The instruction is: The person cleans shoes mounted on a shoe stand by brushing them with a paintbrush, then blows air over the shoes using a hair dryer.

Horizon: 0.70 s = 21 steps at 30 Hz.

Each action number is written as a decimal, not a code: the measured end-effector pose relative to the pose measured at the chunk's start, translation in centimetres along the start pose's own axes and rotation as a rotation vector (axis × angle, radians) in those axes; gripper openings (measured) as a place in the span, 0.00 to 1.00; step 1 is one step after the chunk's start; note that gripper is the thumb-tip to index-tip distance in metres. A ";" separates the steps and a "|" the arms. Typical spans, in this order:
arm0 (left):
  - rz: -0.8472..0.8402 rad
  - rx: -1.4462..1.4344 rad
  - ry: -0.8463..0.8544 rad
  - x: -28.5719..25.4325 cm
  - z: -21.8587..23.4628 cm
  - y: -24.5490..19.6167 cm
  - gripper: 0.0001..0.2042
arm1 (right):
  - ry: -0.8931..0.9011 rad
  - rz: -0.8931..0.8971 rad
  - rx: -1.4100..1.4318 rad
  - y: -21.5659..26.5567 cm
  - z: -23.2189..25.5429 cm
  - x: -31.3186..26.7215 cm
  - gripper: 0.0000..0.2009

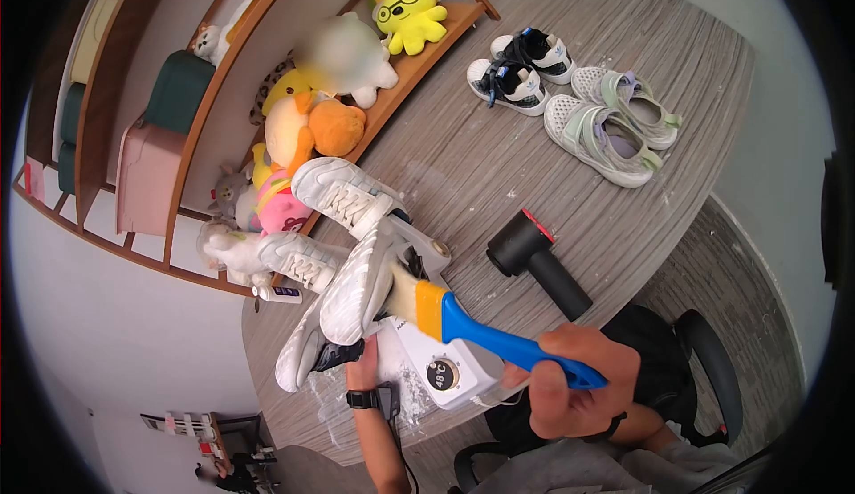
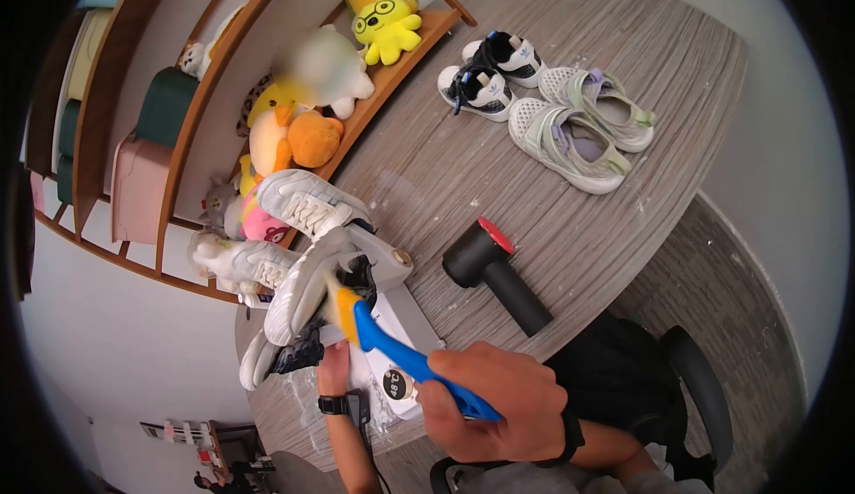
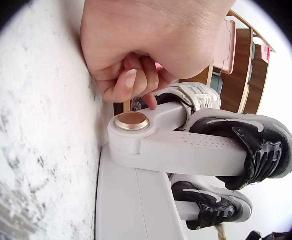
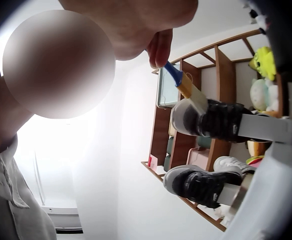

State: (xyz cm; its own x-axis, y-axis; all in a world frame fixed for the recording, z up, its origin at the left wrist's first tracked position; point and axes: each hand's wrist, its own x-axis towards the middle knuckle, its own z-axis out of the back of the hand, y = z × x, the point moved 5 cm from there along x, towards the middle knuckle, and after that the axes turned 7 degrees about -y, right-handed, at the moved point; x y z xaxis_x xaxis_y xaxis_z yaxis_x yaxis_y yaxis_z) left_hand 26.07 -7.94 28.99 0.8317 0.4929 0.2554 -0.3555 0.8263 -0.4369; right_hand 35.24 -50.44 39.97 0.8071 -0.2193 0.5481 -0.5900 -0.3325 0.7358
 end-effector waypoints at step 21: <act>0.015 -0.699 -0.009 1.4 -5.6 12.7 0.20 | -0.123 0.183 -0.389 0.9 -1.5 -1.3 0.16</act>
State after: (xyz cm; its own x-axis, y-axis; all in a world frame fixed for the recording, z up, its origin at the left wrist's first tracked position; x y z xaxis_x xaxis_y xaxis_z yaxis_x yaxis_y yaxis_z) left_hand 25.09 1.67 18.97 0.8245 0.5074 0.2506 -0.0069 0.4519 -0.8921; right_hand 33.64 -49.10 40.57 0.6715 -0.3576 0.6490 -0.6680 0.0868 0.7391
